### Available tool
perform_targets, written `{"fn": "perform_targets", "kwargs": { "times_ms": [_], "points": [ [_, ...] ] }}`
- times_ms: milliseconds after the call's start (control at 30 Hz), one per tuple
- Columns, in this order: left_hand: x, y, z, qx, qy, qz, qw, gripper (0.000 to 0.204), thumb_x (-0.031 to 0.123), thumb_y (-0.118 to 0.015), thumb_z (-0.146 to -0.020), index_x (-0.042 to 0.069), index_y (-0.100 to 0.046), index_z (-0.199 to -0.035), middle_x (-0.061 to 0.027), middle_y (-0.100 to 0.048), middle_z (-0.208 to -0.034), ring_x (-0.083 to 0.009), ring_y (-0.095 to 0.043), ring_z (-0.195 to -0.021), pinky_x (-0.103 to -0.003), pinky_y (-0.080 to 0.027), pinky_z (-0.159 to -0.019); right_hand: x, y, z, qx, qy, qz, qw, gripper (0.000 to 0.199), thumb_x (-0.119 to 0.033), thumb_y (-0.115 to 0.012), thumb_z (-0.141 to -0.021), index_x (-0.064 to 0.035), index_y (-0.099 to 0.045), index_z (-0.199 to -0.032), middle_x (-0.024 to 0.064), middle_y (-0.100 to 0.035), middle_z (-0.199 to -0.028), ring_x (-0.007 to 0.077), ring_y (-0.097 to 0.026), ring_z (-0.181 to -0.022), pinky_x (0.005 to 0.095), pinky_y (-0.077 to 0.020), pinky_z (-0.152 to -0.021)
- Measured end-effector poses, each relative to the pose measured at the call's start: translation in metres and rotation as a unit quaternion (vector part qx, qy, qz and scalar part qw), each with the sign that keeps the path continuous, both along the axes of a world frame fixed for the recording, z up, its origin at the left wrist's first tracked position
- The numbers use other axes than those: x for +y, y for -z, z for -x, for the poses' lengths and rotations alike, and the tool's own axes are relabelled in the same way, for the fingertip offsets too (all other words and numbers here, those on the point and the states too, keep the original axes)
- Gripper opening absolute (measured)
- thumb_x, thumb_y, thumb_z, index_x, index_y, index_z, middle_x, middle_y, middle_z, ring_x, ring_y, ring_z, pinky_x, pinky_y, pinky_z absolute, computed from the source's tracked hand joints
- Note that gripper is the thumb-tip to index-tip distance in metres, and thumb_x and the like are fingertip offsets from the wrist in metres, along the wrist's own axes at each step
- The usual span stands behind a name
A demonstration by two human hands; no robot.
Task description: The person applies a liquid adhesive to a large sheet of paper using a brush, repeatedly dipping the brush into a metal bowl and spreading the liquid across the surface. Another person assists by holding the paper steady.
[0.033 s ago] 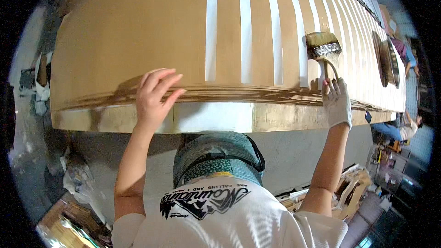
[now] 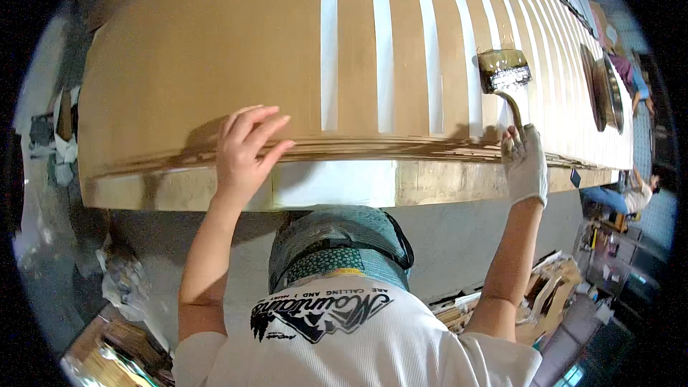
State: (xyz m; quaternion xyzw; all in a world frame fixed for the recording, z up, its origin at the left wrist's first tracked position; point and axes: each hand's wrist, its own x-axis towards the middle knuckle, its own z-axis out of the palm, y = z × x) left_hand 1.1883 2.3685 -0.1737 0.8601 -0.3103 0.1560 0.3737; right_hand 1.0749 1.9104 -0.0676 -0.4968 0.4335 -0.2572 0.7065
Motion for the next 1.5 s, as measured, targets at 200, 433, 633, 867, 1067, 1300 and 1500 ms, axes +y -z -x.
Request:
{"fn": "perform_targets", "kwargs": {
  "times_ms": [200, 433, 633, 867, 1067, 1300, 1500],
  "points": [
    [0.033, -0.091, 0.227, 0.002, -0.035, -0.062, 0.997, 0.052, 0.031, -0.085, -0.072, 0.017, -0.07, -0.12, -0.0026, -0.061, -0.128, -0.0266, -0.054, -0.122, -0.044, -0.04, -0.101, 0.184, -0.099, 0.164, 0.111, -0.282, 0.259, 0.917, 0.025, -0.024, -0.067, -0.096, -0.0038, -0.072, -0.111, 0.0041, -0.069, -0.085, 0.0095, -0.062, -0.073, 0.0237, -0.048, -0.061],
    [0.109, -0.216, 0.578, -0.018, -0.1, -0.114, 0.988, 0.055, 0.036, -0.084, -0.073, 0.017, -0.069, -0.122, -0.0022, -0.06, -0.129, -0.0267, -0.051, -0.124, -0.045, -0.037, -0.101, 0.347, -0.197, 0.449, 0.21, -0.521, 0.486, 0.67, 0.04, -0.043, -0.069, -0.09, -0.0039, -0.076, -0.092, 0.0147, -0.068, -0.069, 0.025, -0.069, -0.065, 0.0356, -0.0542, -0.063],
    [0.165, -0.31, 0.808, -0.024, -0.124, -0.141, 0.982, 0.057, 0.035, -0.083, -0.073, 0.017, -0.067, -0.125, -0.0041, -0.059, -0.131, -0.027, -0.051, -0.124, -0.046, -0.036, -0.102, 0.399, -0.255, 0.665, 0.209, -0.567, 0.412, 0.682, 0.04, -0.044, -0.07, -0.088, -0.0056, -0.076, -0.096, 0.0151, -0.071, -0.076, 0.0278, -0.071, -0.072, 0.0389, -0.0553, -0.068],
    [0.156, -0.347, 0.91, -0.005, -0.14, -0.151, 0.979, 0.061, 0.031, -0.084, -0.072, 0.017, -0.065, -0.128, -0.0065, -0.057, -0.133, -0.0282, -0.049, -0.128, -0.051, -0.035, -0.11, 0.393, -0.28, 0.751, 0.221, -0.641, 0.273, 0.683, 0.038, -0.04, -0.07, -0.089, -0.0034, -0.077, -0.097, 0.0106, -0.071, -0.072, 0.0195, -0.068, -0.062, 0.0325, -0.0539, -0.059],
    [0.143, -0.347, 0.9, 0.001, -0.137, -0.17, 0.976, 0.063, 0.028, -0.085, -0.072, 0.016, -0.063, -0.13, -0.007, -0.057, -0.133, -0.0292, -0.05, -0.128, -0.052, -0.035, -0.111, 0.379, -0.275, 0.732, 0.228, -0.646, 0.042, 0.728, 0.027, -0.027, -0.072, -0.091, 0.0003, -0.074, -0.094, 0.0013, -0.061, -0.061, 0.007, -0.054, -0.048, 0.0223, -0.0438, -0.044],
    [0.16, -0.353, 0.912, -0.018, -0.138, -0.146, 0.979, 0.054, 0.019, -0.086, -0.072, 0.013, -0.066, -0.122, -0.0074, -0.06, -0.13, -0.0298, -0.054, -0.125, -0.05, -0.04, -0.109, 0.389, -0.285, 0.731, 0.241, -0.657, 0.037, 0.713, 0.026, -0.026, -0.071, -0.09, 0.0, -0.074, -0.094, 0.002, -0.063, -0.061, 0.0073, -0.057, -0.048, 0.022, -0.0459, -0.044],
    [0.178, -0.354, 0.912, 0.03, -0.13, -0.088, 0.987, 0.036, 0.01, -0.087, -0.07, 0.009, -0.066, -0.099, -0.0082, -0.063, -0.126, -0.0316, -0.057, -0.123, -0.047, -0.043, -0.107, 0.392, -0.287, 0.731, 0.224, -0.659, 0.047, 0.716, 0.025, -0.027, -0.072, -0.09, -0.0016, -0.074, -0.092, 0.0019, -0.065, -0.063, 0.0065, -0.057, -0.049, 0.021, -0.046, -0.044]
  ]
}}
